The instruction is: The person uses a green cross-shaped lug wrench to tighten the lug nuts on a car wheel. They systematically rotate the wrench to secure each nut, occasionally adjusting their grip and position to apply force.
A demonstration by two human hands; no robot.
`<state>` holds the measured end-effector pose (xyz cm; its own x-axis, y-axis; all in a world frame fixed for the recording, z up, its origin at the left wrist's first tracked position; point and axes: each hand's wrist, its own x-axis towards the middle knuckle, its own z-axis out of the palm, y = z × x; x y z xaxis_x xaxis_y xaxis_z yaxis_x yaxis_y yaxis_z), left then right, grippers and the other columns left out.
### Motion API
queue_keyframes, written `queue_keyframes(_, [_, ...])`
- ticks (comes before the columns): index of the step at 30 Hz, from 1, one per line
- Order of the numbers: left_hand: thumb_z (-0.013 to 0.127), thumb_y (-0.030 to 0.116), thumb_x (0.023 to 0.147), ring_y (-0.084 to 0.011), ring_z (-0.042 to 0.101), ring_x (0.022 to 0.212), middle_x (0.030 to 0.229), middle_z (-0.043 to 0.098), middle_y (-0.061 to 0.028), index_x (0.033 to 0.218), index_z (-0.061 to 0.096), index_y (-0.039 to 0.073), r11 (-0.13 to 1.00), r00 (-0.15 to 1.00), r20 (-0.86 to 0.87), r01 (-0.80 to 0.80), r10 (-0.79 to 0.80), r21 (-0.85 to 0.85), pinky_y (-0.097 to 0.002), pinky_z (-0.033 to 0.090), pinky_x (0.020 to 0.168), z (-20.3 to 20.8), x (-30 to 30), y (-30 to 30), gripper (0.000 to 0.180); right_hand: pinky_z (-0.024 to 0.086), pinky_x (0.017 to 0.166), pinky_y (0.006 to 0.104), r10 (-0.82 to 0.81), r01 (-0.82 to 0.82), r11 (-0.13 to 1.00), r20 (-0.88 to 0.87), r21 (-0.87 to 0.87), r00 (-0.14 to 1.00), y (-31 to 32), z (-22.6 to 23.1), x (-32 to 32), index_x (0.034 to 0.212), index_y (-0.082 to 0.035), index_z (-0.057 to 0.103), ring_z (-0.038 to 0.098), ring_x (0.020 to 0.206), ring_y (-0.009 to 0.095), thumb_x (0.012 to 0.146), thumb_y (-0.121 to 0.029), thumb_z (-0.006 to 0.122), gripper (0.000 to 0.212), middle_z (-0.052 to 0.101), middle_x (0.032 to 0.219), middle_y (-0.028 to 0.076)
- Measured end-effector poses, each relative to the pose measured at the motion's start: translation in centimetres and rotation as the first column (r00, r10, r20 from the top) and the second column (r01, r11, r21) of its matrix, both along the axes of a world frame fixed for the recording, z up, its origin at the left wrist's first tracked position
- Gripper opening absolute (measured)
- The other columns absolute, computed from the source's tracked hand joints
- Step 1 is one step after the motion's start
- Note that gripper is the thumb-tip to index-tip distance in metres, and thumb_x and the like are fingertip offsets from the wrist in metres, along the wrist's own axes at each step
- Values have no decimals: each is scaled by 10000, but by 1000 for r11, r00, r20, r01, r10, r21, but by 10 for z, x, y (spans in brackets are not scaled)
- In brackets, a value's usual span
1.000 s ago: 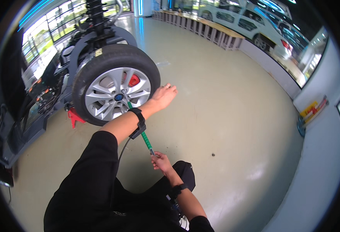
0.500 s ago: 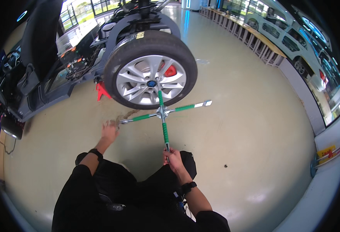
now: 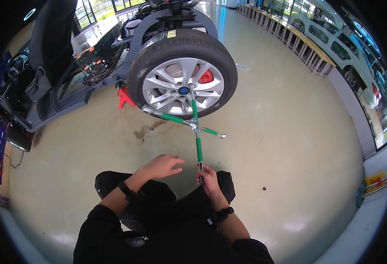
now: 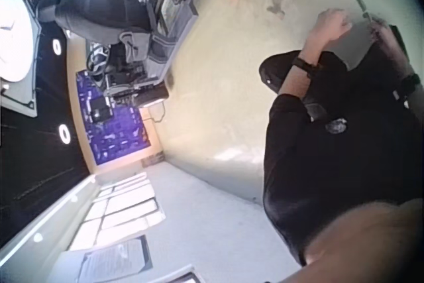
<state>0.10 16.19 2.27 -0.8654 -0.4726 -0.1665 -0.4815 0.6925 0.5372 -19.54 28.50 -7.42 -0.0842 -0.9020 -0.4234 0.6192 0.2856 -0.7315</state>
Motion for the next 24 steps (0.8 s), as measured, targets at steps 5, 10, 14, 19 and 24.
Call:
queue_keyframes(5, [603, 187, 860, -323, 571, 1056, 1120, 607, -123, 1143, 578, 59, 986, 971, -240, -52, 13, -157, -424, 450, 921, 18, -38, -1, 311, 416, 525, 241, -7, 11, 999, 120, -36, 993, 6, -1, -19, 1204, -33, 537, 510, 597, 103, 864, -52, 581, 343, 532, 734, 12])
queue_keyframes(10, [616, 122, 829, -292, 537, 1117, 1206, 561, -86, 1142, 577, 61, 933, 905, -403, -23, -133, -358, -408, 425, 965, 37, -103, -16, 321, 384, 493, 221, -50, 77, 995, 355, -64, 934, 12, -4, -24, 1233, -63, 524, 501, 610, 93, 875, -55, 590, 364, 526, 775, 10])
queue_keyframes(14, [634, 105, 800, -239, 439, 1280, 1349, 494, -51, 1183, 582, 72, 714, 863, -380, -32, -334, -699, -508, 342, 1038, 83, -160, -33, 388, 374, 477, 221, -38, 59, 996, 276, -70, 960, 14, 2, -27, 1243, -66, 501, 497, 591, 96, 882, -51, 587, 371, 522, 760, 19])
queue_keyframes(19, [672, 140, 777, -218, 354, 1349, 1414, 434, -45, 1209, 585, 97, 523, 944, -250, -104, -217, -846, -566, 272, 1067, 127, -183, -76, 443, 374, 470, 232, -49, 62, 996, 185, -66, 981, 14, 8, -36, 1226, -64, 484, 493, 570, 102, 866, -31, 596, 378, 518, 745, 22])
queue_keyframes(24, [671, 176, 786, -233, 376, 1329, 1354, 479, -56, 1093, 607, 80, 420, 949, -105, 32, -298, -907, -534, 283, 1068, 137, -202, -98, 328, 374, 462, 229, -12, 26, 996, 165, -81, 986, 8, 9, -26, 1182, -55, 484, 492, 568, 98, 853, -21, 605, 352, 523, 744, 25])
